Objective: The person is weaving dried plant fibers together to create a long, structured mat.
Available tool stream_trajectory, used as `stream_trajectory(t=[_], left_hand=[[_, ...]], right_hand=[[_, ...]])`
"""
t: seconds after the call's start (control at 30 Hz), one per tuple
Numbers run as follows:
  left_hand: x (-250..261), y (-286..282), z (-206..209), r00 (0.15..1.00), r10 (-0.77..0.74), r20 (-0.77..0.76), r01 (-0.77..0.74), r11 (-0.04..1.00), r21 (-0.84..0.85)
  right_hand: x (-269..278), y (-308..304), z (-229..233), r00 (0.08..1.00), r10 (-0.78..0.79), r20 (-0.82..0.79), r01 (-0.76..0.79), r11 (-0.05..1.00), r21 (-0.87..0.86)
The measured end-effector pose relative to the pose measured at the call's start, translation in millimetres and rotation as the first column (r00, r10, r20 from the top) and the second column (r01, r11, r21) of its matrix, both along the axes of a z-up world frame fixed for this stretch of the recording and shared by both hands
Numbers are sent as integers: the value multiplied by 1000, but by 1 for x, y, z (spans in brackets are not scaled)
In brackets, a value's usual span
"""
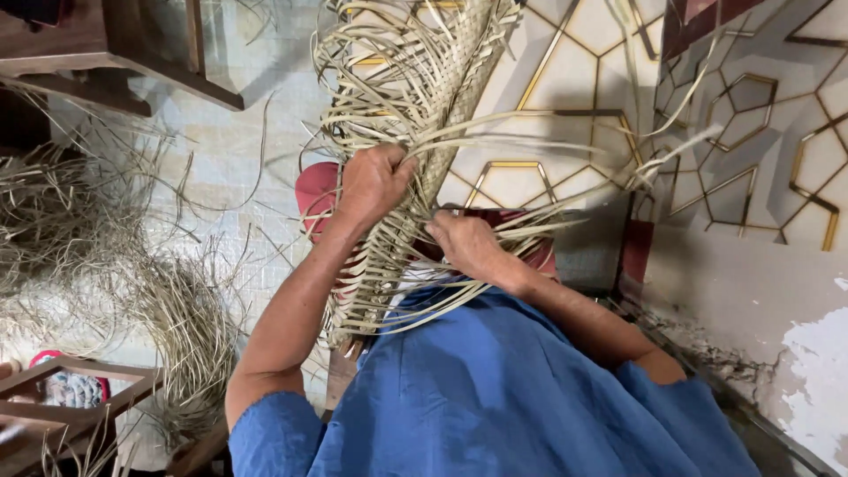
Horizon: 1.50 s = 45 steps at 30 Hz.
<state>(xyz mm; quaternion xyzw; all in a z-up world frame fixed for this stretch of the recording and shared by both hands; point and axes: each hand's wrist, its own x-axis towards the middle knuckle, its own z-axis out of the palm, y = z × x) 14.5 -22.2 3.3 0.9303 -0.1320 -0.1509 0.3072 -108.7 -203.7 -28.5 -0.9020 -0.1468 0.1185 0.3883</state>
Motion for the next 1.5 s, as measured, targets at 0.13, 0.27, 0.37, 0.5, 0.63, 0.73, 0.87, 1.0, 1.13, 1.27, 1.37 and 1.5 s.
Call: stream_trajectory(t=[0.13, 0.27, 0.37, 0.5, 0.63, 0.73, 0.87, 1.0, 1.13, 1.27, 1.37, 1.5], left_hand=[[63, 21, 21, 996, 4, 92, -8, 999, 38], [153, 73, 17, 913, 231, 335, -163, 962, -220], [174, 83, 70, 766, 641, 51, -541, 685, -489], [152, 98, 66, 458, 742, -490, -889, 372, -268], [64, 73, 11, 776, 600, 195, -426, 727, -539], [-2, 27, 35, 877, 462, -130, -474, 790, -388], [-12, 16, -20, 730, 256, -633, -666, 474, -577], [-6, -17, 70, 740, 145, -657, -646, 425, -634], [-5, 3, 1, 805, 160, -572, -560, 524, -642], [-9, 1, 9, 934, 331, -136, -357, 884, -301], [-8, -2, 20, 941, 316, -119, -335, 914, -228], [16, 22, -91, 818, 414, -400, -563, 718, -409]], right_hand=[[-2, 1, -8, 991, -15, 134, 24, 998, -65], [0, -4, -4, 991, -5, 135, 11, 999, -46], [0, -4, -1, 995, -1, 99, 3, 1000, -27], [4, -5, 0, 999, 45, -30, -46, 998, -40], [31, -15, 7, 984, -133, -119, 133, 991, -6], [56, -21, 10, 955, -279, 103, 243, 932, 271], [80, -10, 24, 961, -278, -2, 251, 863, 437], [94, -9, 7, 984, -174, 35, 139, 878, 458], [93, 1, 24, 987, -159, 27, 135, 903, 408], [113, 2, 13, 988, -133, -80, 153, 911, 382], [118, -1, 12, 968, -147, -203, 225, 865, 448], [113, -12, -1, 957, -46, -285, 218, 762, 610]])
